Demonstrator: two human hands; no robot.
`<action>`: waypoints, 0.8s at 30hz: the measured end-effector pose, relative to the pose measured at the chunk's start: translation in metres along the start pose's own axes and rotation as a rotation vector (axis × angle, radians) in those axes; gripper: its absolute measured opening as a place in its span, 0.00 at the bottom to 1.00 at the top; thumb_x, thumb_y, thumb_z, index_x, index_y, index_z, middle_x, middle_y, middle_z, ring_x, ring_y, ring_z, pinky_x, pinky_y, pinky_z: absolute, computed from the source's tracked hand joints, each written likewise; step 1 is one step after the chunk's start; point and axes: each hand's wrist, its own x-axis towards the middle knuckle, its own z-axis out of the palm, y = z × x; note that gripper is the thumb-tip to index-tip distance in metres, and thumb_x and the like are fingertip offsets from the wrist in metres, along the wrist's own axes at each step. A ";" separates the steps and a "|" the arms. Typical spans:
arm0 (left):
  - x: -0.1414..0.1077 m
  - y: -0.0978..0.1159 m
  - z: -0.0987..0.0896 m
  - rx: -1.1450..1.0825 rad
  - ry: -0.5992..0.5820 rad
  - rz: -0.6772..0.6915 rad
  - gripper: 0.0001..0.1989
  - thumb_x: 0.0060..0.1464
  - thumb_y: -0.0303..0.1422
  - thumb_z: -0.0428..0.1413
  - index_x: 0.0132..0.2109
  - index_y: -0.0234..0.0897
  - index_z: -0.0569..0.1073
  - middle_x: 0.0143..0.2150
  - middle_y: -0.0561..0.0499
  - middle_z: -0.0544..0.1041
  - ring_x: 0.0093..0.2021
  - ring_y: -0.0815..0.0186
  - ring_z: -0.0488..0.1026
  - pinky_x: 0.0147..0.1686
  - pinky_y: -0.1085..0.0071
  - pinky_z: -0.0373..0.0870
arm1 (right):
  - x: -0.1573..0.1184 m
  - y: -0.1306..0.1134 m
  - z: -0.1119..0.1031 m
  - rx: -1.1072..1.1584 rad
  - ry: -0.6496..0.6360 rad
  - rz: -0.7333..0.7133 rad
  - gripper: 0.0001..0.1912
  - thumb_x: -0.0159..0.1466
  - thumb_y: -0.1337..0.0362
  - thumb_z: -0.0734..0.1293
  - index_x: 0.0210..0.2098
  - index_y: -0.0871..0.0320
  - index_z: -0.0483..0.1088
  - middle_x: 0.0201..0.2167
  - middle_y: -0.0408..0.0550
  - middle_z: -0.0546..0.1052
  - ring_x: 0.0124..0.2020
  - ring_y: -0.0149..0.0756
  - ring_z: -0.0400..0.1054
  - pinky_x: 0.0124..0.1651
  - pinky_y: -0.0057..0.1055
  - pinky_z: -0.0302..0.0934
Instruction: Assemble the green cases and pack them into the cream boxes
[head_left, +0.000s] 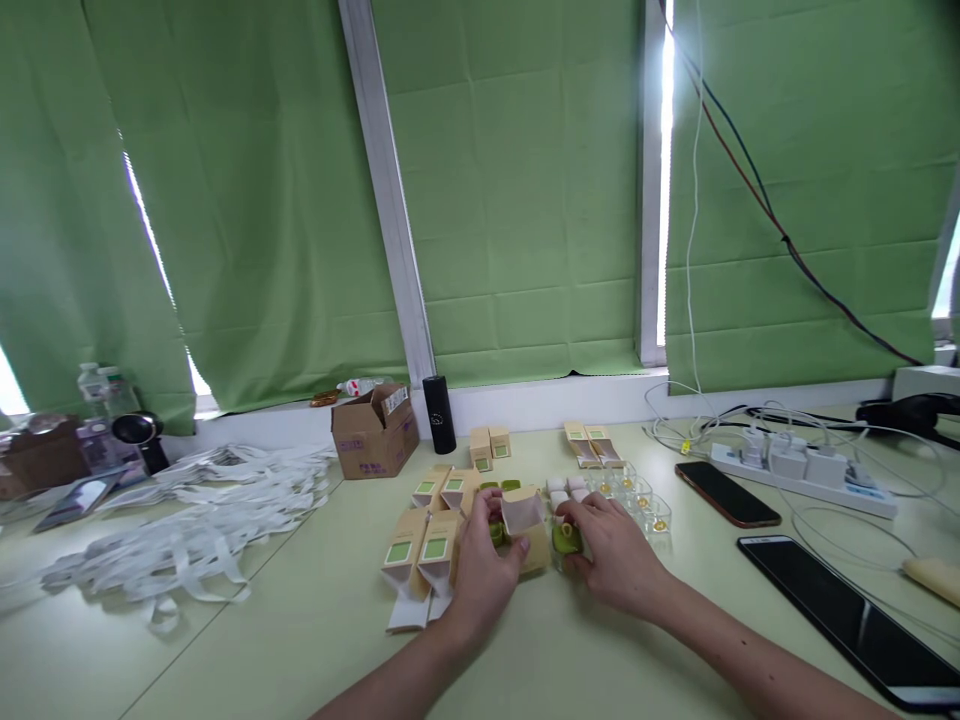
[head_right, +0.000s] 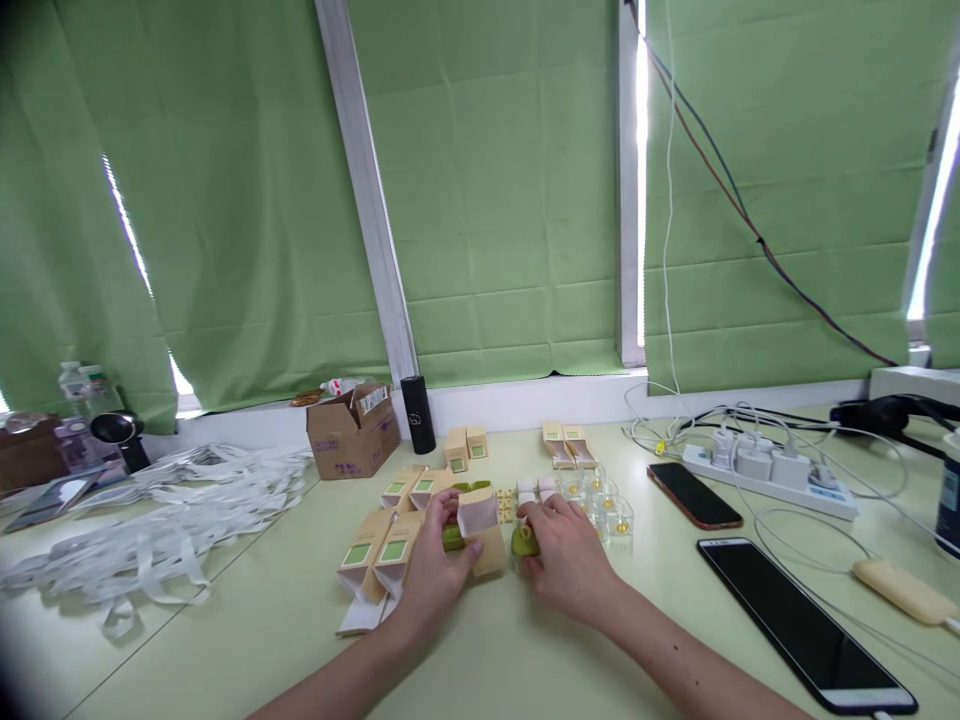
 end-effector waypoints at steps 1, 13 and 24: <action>-0.001 -0.001 0.001 0.044 -0.023 -0.010 0.28 0.48 0.27 0.65 0.56 0.42 0.69 0.52 0.44 0.78 0.55 0.52 0.76 0.56 0.57 0.71 | 0.000 0.001 -0.001 -0.016 -0.002 0.004 0.23 0.55 0.70 0.71 0.51 0.55 0.72 0.45 0.52 0.80 0.51 0.52 0.68 0.52 0.43 0.59; -0.007 0.006 0.001 0.148 -0.057 0.136 0.22 0.51 0.29 0.61 0.54 0.42 0.67 0.54 0.42 0.74 0.57 0.50 0.71 0.58 0.50 0.68 | 0.000 0.001 -0.005 -0.083 -0.010 0.000 0.22 0.56 0.68 0.71 0.51 0.55 0.72 0.45 0.52 0.81 0.51 0.52 0.69 0.51 0.42 0.58; -0.003 0.003 -0.006 0.204 -0.032 0.231 0.07 0.59 0.35 0.60 0.37 0.46 0.84 0.58 0.45 0.78 0.59 0.48 0.74 0.60 0.48 0.70 | 0.001 0.001 -0.008 -0.099 -0.018 -0.003 0.20 0.56 0.68 0.71 0.49 0.55 0.73 0.44 0.51 0.81 0.51 0.52 0.70 0.51 0.43 0.57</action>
